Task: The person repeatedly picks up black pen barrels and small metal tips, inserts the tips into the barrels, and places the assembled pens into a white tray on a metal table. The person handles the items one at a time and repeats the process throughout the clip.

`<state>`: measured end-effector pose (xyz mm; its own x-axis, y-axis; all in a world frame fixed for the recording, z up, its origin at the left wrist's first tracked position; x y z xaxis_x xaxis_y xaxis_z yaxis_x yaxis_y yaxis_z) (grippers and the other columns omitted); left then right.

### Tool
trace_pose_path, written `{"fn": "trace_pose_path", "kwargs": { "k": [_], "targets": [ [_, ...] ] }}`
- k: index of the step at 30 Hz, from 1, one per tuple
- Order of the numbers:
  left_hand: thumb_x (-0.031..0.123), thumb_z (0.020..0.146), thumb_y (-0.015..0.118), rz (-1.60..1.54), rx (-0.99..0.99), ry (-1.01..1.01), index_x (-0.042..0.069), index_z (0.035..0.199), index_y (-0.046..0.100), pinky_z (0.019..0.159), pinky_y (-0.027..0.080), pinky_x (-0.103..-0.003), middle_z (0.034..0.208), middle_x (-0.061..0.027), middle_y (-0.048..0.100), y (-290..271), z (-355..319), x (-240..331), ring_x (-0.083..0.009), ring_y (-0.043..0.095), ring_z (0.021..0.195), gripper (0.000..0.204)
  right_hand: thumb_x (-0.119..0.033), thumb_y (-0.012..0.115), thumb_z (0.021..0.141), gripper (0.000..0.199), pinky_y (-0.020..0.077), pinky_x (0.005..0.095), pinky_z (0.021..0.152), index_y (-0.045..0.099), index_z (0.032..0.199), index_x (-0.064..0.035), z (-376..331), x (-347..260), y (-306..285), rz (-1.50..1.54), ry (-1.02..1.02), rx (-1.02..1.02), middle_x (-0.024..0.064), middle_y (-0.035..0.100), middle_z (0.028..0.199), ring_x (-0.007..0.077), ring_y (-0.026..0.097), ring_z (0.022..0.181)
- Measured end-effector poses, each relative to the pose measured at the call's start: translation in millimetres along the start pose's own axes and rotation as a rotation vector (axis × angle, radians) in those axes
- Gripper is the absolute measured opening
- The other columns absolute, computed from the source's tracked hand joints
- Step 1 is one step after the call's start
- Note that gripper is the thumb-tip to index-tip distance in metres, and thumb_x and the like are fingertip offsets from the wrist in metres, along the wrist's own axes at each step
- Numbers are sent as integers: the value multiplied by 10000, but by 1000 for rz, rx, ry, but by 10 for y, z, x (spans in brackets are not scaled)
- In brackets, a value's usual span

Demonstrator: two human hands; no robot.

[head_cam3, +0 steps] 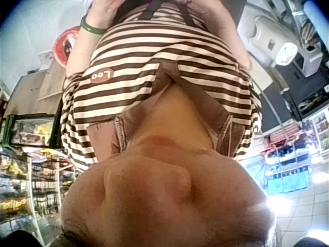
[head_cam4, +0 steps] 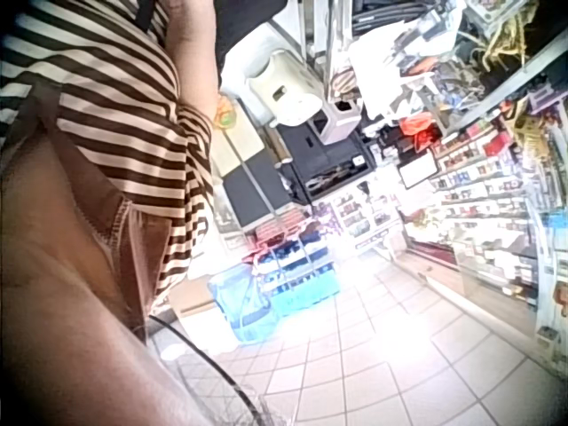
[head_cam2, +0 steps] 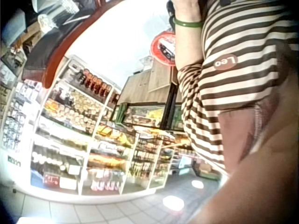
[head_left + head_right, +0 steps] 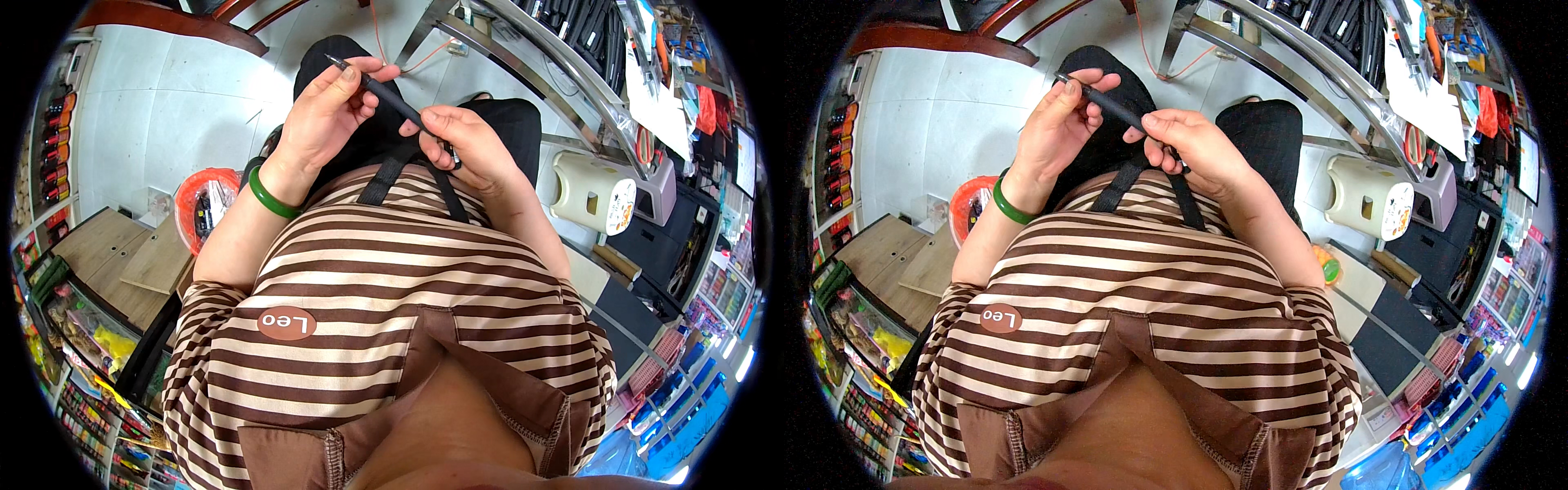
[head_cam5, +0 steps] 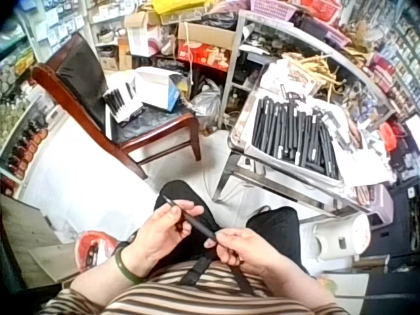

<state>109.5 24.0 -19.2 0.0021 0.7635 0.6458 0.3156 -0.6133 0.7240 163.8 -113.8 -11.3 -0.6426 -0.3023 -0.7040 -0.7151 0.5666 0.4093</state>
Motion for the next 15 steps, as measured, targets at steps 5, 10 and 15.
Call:
{"fn": "trace_pose_path", "kwargs": {
  "k": [5,10,15],
  "targets": [
    [247,876,535,23,68,32,61,1013,557,680,432,-206,1128,-137,546,-95,0,-23,-64,510,707,232,-220,541,858,213,411,230,499,631,901,-31,38,-56,-92,-468,-299,239,16,572,637,98,519,537],
    [257,866,548,-51,137,36,67,1003,555,677,433,-210,1112,-108,556,-155,6,-54,-73,511,715,234,-185,645,758,177,478,295,591,629,880,-57,-148,-386,95,-1097,-818,516,81,617,716,220,596,639],
    [268,858,558,-99,142,36,79,1021,546,685,427,-211,1102,-88,561,-150,-2,-77,-81,501,771,250,-149,692,687,186,489,316,593,631,848,-78,-278,-523,225,-1295,-1099,600,78,623,729,236,599,652]
  ]
}}
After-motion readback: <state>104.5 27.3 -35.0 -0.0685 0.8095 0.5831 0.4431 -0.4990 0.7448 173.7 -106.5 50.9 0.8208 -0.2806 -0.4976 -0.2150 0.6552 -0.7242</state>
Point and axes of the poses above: each hand's wrist, its own z-axis towards the middle knuckle, its own y-axis out of the palm, x = y × z, the point moved 7 cm from there along z, towards the middle knuckle
